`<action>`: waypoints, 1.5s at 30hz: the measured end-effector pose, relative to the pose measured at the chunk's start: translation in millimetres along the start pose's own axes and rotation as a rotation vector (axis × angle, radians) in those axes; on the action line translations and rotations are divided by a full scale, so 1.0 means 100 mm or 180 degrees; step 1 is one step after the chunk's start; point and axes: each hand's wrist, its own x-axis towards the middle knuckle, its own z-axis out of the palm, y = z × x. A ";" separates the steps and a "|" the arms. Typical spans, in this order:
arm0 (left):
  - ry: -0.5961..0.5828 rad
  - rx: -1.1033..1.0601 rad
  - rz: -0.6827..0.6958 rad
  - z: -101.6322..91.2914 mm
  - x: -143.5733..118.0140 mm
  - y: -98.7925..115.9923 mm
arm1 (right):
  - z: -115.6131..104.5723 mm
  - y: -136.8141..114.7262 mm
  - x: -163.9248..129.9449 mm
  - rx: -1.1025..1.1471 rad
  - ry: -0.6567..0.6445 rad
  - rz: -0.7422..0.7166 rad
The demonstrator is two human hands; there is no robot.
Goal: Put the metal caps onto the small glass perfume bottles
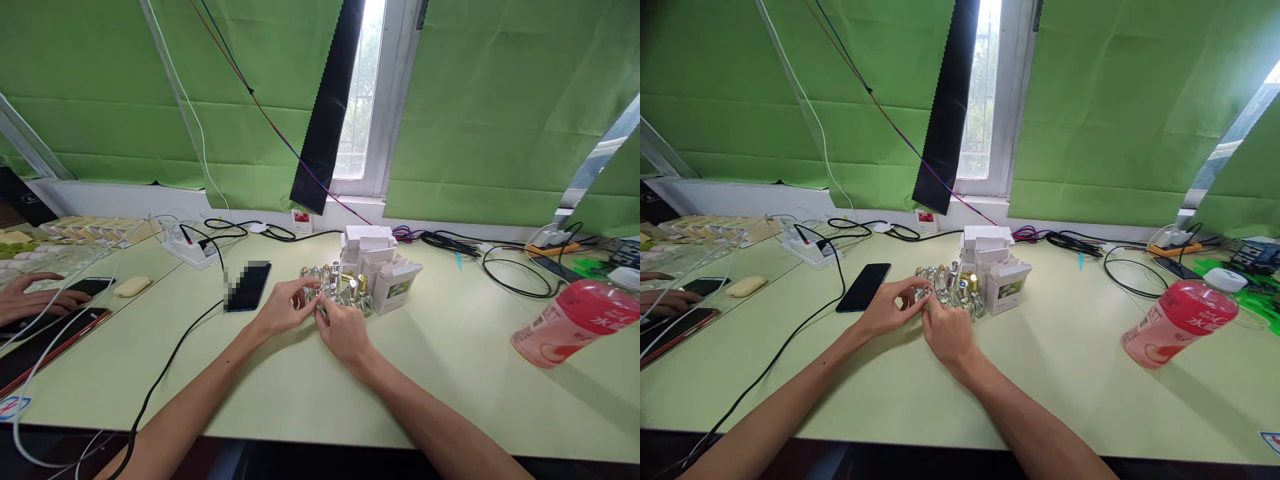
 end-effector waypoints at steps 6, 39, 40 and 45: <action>-0.0066 -0.0032 0.0089 0.00 0.00 0.02 | 0.00 0.00 0.00 0.0061 -0.0058 0.0038; -0.0334 -0.0582 -0.0099 0.04 -0.02 0.00 | -0.04 -0.03 0.00 -0.0004 0.0088 0.0045; -0.0337 -0.0594 -0.0105 0.04 -0.02 0.00 | -0.04 -0.03 0.00 -0.0017 0.0116 0.0053; -0.0301 -0.0626 -0.0098 0.04 -0.01 0.03 | -0.03 -0.03 0.00 0.0000 0.0203 0.0063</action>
